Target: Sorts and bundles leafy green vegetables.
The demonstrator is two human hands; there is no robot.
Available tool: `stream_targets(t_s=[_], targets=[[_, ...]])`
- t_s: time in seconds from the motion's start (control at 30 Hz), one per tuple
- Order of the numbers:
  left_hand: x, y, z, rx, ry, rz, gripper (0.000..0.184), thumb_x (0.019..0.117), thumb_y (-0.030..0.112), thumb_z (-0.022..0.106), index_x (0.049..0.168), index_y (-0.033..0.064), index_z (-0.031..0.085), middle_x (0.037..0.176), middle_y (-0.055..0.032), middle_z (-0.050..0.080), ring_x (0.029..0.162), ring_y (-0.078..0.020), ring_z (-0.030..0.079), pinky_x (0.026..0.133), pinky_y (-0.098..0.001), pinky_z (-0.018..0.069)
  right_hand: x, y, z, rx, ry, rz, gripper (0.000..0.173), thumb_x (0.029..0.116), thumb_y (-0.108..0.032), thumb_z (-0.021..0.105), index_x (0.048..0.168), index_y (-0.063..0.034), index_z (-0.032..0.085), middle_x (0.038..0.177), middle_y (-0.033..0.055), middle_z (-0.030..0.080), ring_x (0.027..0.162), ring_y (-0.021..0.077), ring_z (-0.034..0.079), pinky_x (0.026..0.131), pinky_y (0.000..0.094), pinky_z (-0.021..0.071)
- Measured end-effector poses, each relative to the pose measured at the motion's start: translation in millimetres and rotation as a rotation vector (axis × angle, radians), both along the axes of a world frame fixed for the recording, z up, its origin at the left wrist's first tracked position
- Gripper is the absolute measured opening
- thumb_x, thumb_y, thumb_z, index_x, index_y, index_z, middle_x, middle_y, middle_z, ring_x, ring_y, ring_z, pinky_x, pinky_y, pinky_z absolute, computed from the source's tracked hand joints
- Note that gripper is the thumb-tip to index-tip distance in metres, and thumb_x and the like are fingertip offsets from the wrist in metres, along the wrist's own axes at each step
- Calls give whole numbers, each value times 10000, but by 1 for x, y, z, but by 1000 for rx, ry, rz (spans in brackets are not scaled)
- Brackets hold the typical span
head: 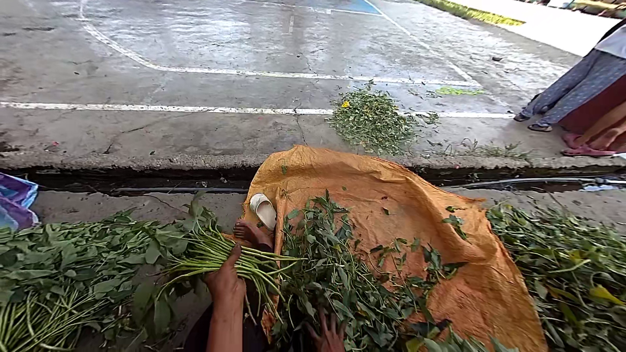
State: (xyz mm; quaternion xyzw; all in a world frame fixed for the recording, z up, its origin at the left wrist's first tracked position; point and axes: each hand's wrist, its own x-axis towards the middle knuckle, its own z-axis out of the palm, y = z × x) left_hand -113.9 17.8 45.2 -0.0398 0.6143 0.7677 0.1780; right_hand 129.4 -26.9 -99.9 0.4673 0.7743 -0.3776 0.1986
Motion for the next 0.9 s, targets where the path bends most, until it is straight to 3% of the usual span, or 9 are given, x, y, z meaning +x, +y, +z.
stream_targets(t_s=[0.07, 0.2, 0.27, 0.33, 0.47, 0.53, 0.63, 0.77, 0.9], targets=[[-2, -2, -1, 55, -109, -62, 329, 940, -58, 637, 1253, -43, 540, 1009, -104, 669, 836, -113, 680, 745, -277, 597, 33, -5, -23, -8, -88, -20, 840, 849, -447, 808, 1577, -260, 434, 1681, 280, 144, 1488, 613, 150, 1100, 844, 128], [-4, -4, 1, 142, -150, -127, 224, 984, -49, 568, 1207, -43, 544, 951, -102, 704, 812, -132, 705, 734, -286, 610, 96, 37, -34, 106, -163, -549, 724, 846, -81, 752, 1518, -84, 484, 1563, 309, 376, 1356, 532, 461, 1029, 672, 456], [-4, 0, 3, 175, -148, -97, 239, 977, -72, 561, 1212, -46, 528, 949, -111, 715, 806, -149, 727, 732, -302, 628, 117, 70, -35, 190, -155, -928, 699, 881, -46, 719, 1524, -46, 444, 1532, 361, 374, 1306, 554, 503, 1016, 650, 480], [-1, 3, 3, 162, -114, -70, 248, 969, -84, 566, 1210, -45, 524, 925, -92, 694, 781, -131, 709, 716, -291, 622, 129, 107, -29, 246, -212, -1132, 789, 885, -118, 737, 1580, -101, 363, 1606, 363, 228, 1389, 580, 387, 1049, 697, 412], [5, 8, 3, 49, 11, -61, 364, 938, -84, 630, 1277, -59, 498, 993, -89, 673, 840, -97, 687, 764, -258, 599, 97, 157, 24, 382, -220, -844, 922, 849, -171, 752, 1635, -150, 269, 1681, 310, 0, 1506, 602, 76, 1099, 829, 156], [11, 12, 7, 19, 55, -75, 412, 938, -77, 635, 1319, -68, 477, 1062, -98, 671, 898, -81, 686, 805, -242, 590, 53, 164, 43, 482, 4, -642, 714, 894, -130, 707, 1553, -80, 437, 1644, 322, 210, 1483, 586, 216, 1113, 796, 198], [15, 11, 9, 70, 33, -117, 394, 964, -83, 585, 1335, -65, 454, 1081, -93, 665, 923, -91, 693, 822, -260, 600, -13, 164, 21, 198, 125, -232, 439, 1034, -174, 550, 1457, -56, 547, 1493, 230, 513, 1341, 426, 533, 1109, 592, 425], [11, 11, 10, 117, -10, -164, 267, 1000, -67, 525, 1266, -58, 497, 997, -83, 734, 877, -119, 738, 781, -273, 625, -41, 137, -39, -12, -116, 57, 613, 1030, -88, 523, 1608, -73, 320, 1634, 231, 328, 1443, 472, 393, 1160, 634, 316], [7, 14, 7, 124, 35, -172, 324, 980, -88, 531, 1300, -52, 499, 1033, -53, 717, 891, -88, 719, 796, -245, 613, -3, 137, -47, -49, -32, -207, 408, 1017, -169, 585, 1398, -24, 596, 1416, 229, 591, 1331, 395, 551, 1128, 568, 409]])
